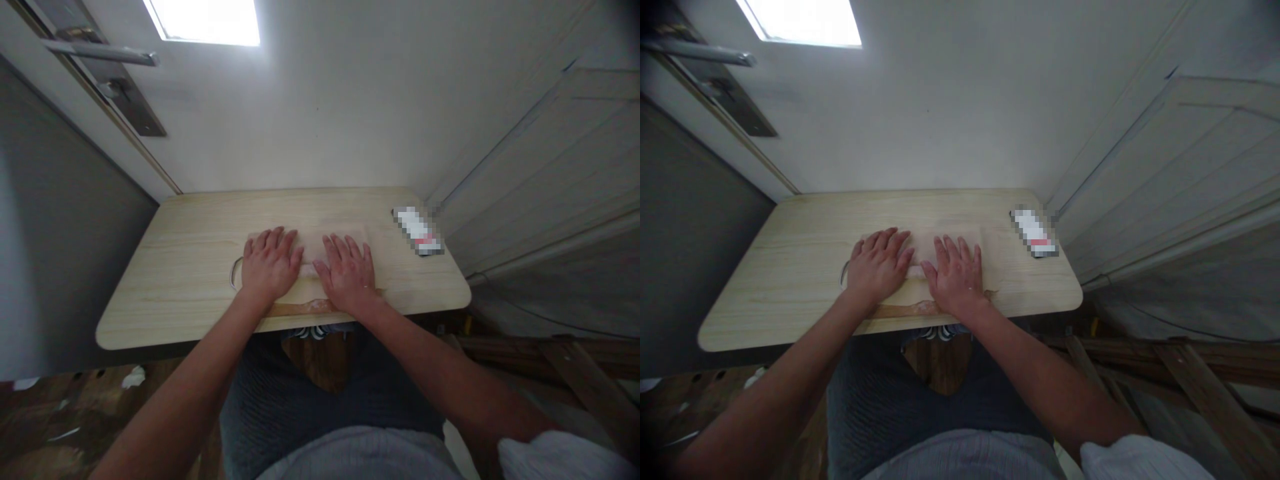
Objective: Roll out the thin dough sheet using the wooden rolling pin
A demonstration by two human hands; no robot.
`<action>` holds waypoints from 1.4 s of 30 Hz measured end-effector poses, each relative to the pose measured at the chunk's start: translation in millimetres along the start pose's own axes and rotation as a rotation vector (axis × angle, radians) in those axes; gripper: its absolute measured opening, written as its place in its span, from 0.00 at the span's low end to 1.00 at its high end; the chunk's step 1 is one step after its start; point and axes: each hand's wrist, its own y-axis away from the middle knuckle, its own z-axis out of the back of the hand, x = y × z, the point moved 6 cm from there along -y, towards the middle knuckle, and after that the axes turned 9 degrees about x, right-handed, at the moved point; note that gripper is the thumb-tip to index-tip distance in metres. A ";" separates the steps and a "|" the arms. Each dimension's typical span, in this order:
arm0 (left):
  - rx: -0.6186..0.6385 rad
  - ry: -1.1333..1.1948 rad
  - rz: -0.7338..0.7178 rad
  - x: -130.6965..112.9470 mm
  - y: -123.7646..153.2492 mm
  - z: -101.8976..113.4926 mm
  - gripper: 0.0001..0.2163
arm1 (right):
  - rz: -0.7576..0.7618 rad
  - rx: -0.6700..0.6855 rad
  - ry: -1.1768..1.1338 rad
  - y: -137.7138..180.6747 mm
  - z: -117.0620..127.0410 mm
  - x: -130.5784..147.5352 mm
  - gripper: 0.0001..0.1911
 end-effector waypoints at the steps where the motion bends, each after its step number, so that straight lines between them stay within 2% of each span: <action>1: -0.002 0.000 0.002 0.0 1.4 -0.2 0.25 | 0.003 0.001 -0.003 1.2 -0.3 0.5 0.31; 10: -0.035 0.004 -0.005 -0.9 13.0 0.6 0.24 | 0.010 -0.073 -0.026 14.5 0.7 4.9 0.30; 15: -0.046 0.017 -0.002 0.1 10.6 1.3 0.23 | 0.018 -0.111 -0.053 13.1 0.4 1.0 0.28; 27: -0.112 0.038 0.056 10.1 -20.3 0.3 0.22 | 0.079 -0.115 -0.062 -31.9 2.6 -8.9 0.26; 33: -0.123 0.028 0.054 13.2 -28.9 11.2 0.23 | 0.073 -0.152 -0.085 -54.1 10.1 -15.3 0.25; 37: -0.133 0.034 0.054 17.6 -51.6 17.9 0.23 | 0.060 -0.090 -0.059 -78.2 13.4 -12.0 0.26; 42: -0.055 0.031 0.047 22.3 -75.7 8.6 0.21 | 0.068 -0.009 -0.007 -99.5 6.7 -7.8 0.27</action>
